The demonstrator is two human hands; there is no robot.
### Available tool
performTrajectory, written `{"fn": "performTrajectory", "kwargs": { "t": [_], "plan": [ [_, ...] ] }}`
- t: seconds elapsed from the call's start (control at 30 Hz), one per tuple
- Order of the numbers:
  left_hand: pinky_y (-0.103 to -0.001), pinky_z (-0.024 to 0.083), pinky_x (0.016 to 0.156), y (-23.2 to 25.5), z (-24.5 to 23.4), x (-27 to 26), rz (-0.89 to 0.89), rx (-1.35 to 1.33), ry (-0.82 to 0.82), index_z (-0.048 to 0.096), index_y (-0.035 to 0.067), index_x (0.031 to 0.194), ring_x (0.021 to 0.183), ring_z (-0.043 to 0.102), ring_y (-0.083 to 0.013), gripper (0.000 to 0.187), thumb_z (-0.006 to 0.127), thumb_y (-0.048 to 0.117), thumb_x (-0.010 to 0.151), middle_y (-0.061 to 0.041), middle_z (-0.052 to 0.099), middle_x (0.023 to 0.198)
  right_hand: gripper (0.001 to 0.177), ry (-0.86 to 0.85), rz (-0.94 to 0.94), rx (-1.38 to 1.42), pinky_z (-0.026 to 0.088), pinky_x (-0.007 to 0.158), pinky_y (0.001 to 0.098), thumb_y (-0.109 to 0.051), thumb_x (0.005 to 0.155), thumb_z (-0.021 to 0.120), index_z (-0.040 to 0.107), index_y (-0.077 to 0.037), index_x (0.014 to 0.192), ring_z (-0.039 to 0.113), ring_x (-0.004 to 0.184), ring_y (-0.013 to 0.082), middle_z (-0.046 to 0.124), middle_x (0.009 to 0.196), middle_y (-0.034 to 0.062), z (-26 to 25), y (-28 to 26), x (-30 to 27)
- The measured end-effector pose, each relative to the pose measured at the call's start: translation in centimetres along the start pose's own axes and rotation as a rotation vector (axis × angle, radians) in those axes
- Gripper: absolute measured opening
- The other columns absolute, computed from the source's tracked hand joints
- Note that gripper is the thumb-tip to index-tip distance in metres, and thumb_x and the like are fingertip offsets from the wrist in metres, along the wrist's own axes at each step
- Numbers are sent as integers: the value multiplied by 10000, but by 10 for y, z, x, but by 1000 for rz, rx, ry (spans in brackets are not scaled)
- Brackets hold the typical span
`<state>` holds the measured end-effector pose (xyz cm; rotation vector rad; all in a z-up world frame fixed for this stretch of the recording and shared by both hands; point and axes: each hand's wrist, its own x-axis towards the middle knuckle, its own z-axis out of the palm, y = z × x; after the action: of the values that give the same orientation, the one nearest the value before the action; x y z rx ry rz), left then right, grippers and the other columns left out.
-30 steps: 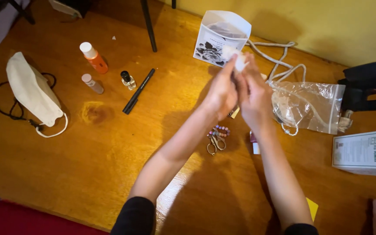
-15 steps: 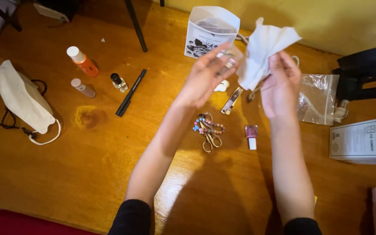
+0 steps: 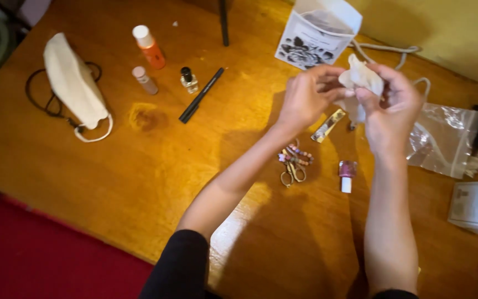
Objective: Clean and sanitize small personal items including nail clippers, tweezers, and jewelry using a cloth and cleaning solution.
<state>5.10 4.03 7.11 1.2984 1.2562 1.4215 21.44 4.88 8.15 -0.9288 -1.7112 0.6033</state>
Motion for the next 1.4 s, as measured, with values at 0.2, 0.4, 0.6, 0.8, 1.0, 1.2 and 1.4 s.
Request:
{"fn": "performTrajectory", "kwargs": {
  "t": [0.2, 0.4, 0.6, 0.8, 1.0, 1.2, 1.4],
  "plan": [
    [-312, 624, 905, 29, -39, -27, -202, 59, -130, 755, 194, 1094, 993, 791, -151, 349, 835, 246, 758, -27, 825, 1103, 167, -55, 19, -21, 431, 735, 273, -114, 1084, 804, 710, 12, 1142, 528, 856, 114, 622, 964, 45, 3, 13, -9],
    [-291, 610, 916, 7, -129, -74, -70, 354, -58, 746, 151, 1149, 1009, 781, -150, 297, 750, 144, 852, -47, 796, 1138, 180, 92, 76, 30, 560, 864, 304, -99, 1067, 837, 697, -70, 1177, 671, 1005, 167, 714, 1135, 78, -28, 22, -7],
    [-235, 575, 777, 40, -216, -139, -100, 571, 317, 789, 125, 1106, 913, 732, -115, 276, 711, 98, 843, -61, 797, 1083, 398, 133, 389, 292, 677, 1145, 308, -360, 1052, 780, 622, -198, 1379, 740, 1295, 127, 712, 1380, -12, -56, 29, 0],
    [-366, 523, 971, -43, -267, -142, 364, 1011, 353, 768, 18, 1110, 1060, 720, -299, 266, 718, -61, 861, -148, 765, 1125, 174, 112, 132, 118, 554, 1034, 301, -164, 1165, 741, 616, -114, 1277, 647, 1151, 156, 654, 1247, 61, -75, 17, -6],
    [-427, 514, 994, -58, -265, -141, 331, 1161, 256, 736, -14, 1183, 1214, 653, -352, 244, 624, -25, 967, -196, 715, 1271, 153, 144, 87, -16, 522, 944, 280, -171, 1191, 765, 641, -95, 1236, 622, 1037, 133, 661, 1155, 35, -100, 2, -8],
    [-501, 439, 1052, -16, -210, -143, 313, 1199, 224, 660, 11, 1332, 1258, 536, -410, 333, 647, 101, 1012, -218, 609, 1395, 195, 120, 30, 59, 513, 997, 300, -191, 1225, 786, 634, -69, 1247, 604, 1082, 156, 645, 1173, 60, -116, 8, -4],
    [-466, 487, 895, -18, -79, -83, 337, 943, -121, 713, 76, 1136, 1053, 638, -357, 247, 587, 253, 1018, -139, 728, 1109, 135, 81, 24, -11, 444, 841, 274, -52, 1218, 806, 693, -22, 1150, 548, 956, 100, 640, 1054, 25, -121, 26, 2]
  ]
}}
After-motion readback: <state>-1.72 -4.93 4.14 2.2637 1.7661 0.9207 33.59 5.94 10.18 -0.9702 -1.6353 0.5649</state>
